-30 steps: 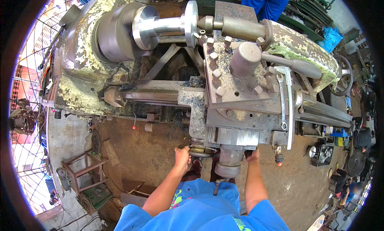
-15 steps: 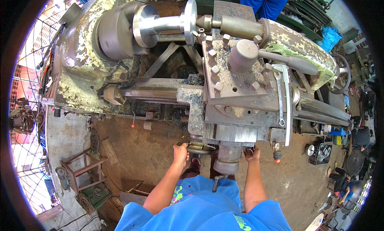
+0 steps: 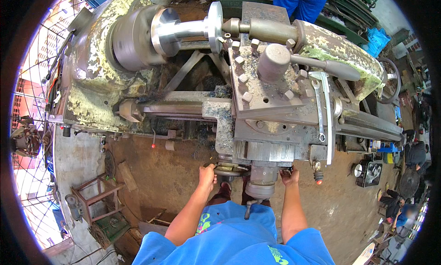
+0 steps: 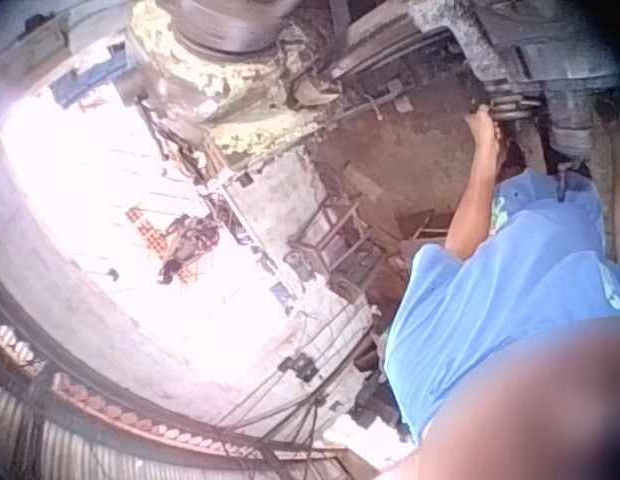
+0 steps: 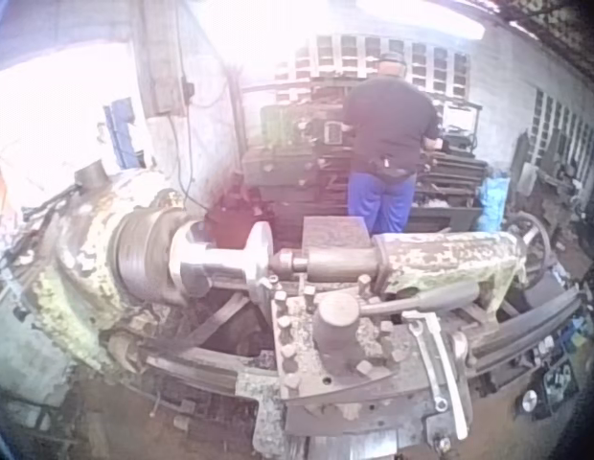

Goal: The person uses a caliper to measure a cylindrical metal part mounted on a lathe. They adjust the lathe controls and reposition the caliper to take multiple measurements of the part's diameter.

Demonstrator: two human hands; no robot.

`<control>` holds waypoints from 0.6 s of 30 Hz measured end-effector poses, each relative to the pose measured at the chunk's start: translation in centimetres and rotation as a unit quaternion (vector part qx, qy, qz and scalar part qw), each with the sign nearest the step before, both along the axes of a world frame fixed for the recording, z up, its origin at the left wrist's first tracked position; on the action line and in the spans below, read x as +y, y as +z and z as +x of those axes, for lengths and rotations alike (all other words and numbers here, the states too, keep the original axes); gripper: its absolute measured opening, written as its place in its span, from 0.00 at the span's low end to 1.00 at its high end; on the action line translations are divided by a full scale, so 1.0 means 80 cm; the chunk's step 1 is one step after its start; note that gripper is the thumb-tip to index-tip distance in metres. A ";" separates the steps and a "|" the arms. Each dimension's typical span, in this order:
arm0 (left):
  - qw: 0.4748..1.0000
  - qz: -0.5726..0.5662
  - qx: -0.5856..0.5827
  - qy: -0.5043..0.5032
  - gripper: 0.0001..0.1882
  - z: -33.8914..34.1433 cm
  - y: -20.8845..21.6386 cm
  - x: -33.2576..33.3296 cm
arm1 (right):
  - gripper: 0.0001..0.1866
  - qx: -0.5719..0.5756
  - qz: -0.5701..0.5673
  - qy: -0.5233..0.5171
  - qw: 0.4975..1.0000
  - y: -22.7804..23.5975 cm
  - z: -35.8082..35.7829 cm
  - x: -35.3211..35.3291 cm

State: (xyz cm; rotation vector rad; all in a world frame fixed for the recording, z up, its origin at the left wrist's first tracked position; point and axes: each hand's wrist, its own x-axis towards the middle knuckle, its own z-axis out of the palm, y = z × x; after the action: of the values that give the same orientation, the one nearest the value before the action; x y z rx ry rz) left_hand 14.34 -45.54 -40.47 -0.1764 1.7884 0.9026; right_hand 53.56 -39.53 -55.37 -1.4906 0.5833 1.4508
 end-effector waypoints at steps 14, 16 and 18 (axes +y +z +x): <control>1.000 0.024 -0.003 -0.010 0.16 0.002 0.017 0.001 | 0.16 0.006 0.016 0.014 1.000 -0.012 0.011 -0.004; 1.000 0.024 0.005 -0.012 0.16 0.005 0.021 0.002 | 0.15 0.019 0.030 0.023 0.999 -0.014 0.012 -0.005; 1.000 0.018 0.013 -0.014 0.15 0.006 0.021 0.002 | 0.15 0.019 0.026 0.019 0.999 -0.015 0.013 -0.005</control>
State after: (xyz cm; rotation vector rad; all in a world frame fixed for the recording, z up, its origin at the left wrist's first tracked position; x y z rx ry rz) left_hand 14.78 -45.39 -38.77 -0.1170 1.7939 0.9212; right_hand 54.61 -39.97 -56.57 -1.4441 0.5391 1.5142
